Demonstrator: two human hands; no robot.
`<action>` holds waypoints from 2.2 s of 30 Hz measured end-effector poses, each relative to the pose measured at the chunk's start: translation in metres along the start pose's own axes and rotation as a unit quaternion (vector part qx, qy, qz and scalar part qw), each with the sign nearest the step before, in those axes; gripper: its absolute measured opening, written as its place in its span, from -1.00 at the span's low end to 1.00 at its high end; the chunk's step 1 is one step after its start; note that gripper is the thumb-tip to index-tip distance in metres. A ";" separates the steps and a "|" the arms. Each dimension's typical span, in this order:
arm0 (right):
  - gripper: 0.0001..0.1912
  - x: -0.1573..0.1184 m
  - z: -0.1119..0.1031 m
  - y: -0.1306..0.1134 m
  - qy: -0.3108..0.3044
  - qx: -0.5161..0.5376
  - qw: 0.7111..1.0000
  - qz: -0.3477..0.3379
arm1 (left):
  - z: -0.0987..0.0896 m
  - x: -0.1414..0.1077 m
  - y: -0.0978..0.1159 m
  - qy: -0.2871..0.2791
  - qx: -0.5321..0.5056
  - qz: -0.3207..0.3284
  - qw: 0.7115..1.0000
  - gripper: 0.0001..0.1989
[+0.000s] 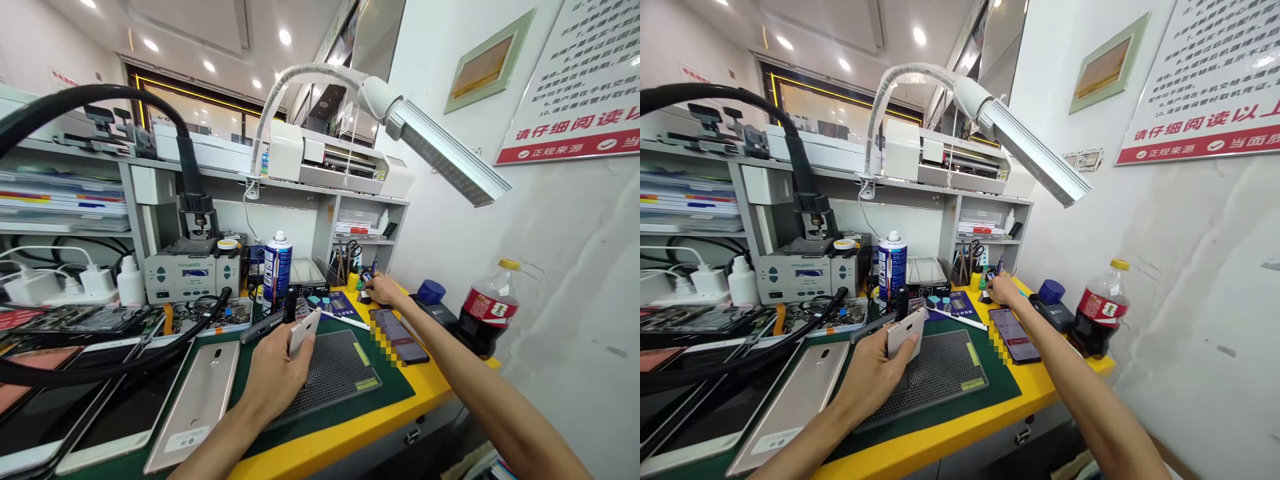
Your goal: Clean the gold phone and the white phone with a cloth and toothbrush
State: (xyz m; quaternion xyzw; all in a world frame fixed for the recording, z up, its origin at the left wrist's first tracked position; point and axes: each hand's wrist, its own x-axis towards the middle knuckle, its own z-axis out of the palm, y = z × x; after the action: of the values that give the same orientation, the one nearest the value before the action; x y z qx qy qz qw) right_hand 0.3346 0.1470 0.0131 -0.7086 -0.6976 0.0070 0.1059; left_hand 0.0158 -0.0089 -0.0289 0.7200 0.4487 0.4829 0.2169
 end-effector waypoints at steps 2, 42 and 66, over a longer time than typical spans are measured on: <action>-0.68 0.004 0.004 -0.003 -0.011 -0.024 1.000 -0.009 | -0.001 0.001 0.001 -0.004 -0.004 -0.011 1.000 -0.60; -0.69 -0.159 -0.039 -0.145 -0.062 0.506 0.847 -0.151 | -0.009 0.003 0.015 -0.092 -0.145 0.004 0.985 -0.77; -0.73 -0.165 -0.042 -0.165 -0.088 0.427 0.883 -0.176 | -0.003 0.003 0.005 -0.132 -0.244 0.024 0.960 -0.71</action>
State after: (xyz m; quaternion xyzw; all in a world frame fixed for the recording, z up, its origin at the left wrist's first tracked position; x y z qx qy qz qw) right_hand 0.1742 -0.0221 0.0581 -0.4566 -0.7471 0.3473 0.3359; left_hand 0.0157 -0.0095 -0.0219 0.7133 0.2674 0.4830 0.4318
